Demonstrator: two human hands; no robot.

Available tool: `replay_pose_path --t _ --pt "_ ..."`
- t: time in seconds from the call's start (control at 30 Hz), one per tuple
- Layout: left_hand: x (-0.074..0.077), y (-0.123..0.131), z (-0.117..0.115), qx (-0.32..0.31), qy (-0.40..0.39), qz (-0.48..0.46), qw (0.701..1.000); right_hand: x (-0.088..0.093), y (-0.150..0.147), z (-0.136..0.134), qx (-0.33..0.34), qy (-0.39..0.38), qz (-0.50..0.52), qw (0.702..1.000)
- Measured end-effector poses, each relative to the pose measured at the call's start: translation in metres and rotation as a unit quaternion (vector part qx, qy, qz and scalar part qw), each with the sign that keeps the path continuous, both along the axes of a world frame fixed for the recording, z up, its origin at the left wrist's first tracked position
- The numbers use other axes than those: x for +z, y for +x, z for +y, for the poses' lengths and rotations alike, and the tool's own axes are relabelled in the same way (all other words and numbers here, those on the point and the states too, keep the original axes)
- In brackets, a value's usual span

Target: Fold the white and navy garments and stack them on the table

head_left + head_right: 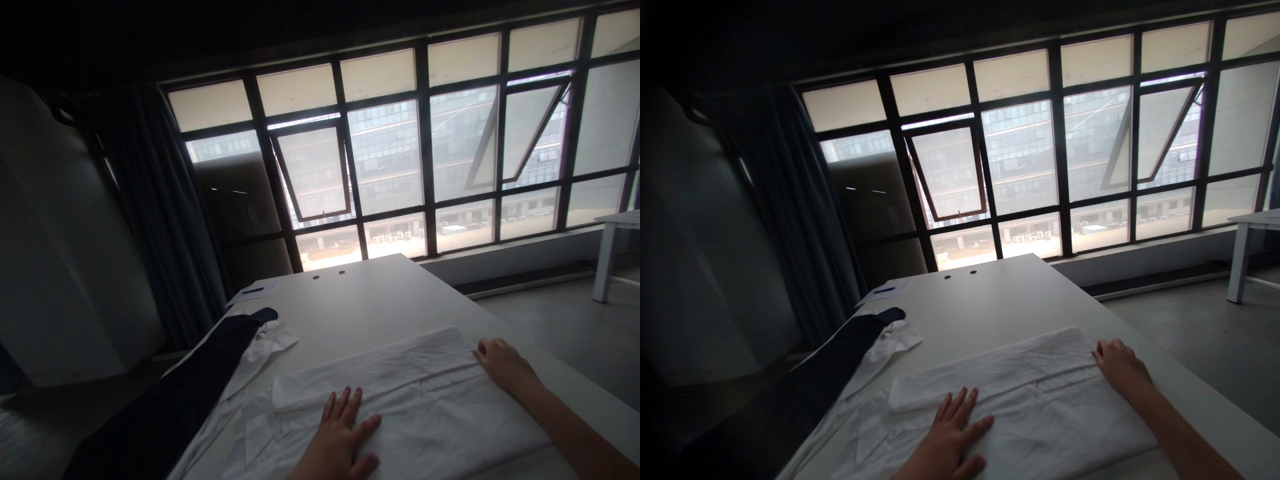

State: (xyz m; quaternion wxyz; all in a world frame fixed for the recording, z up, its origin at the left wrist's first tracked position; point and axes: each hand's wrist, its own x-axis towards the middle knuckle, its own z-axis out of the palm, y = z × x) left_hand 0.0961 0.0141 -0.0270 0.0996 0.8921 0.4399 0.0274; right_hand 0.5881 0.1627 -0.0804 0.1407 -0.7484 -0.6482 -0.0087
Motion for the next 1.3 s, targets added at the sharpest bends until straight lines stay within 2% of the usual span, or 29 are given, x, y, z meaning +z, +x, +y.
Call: replay_pose_path --t 0.2,0.57,0.97,1.2,1.3 --pt "-0.005 -0.002 0.003 -0.009 0.021 0.011 1.0 0.005 -0.009 -0.006 -0.03 -0.016 -0.017 0.999" --pt "-0.005 -0.001 0.002 -0.005 0.016 0.004 1.0 0.003 -0.02 -0.013 -0.017 0.001 -0.089 0.996" --pt "0.012 0.007 -0.004 0.021 -0.012 0.014 1.0 0.006 -0.018 -0.014 -0.018 0.009 -0.069 0.997" --pt "0.012 0.008 -0.006 0.031 -0.022 0.004 0.999 0.005 -0.014 -0.01 -0.031 -0.004 -0.075 0.997" --pt "0.011 0.008 -0.006 0.03 -0.021 0.01 0.999 0.012 -0.015 -0.012 -0.04 -0.002 -0.079 0.996"
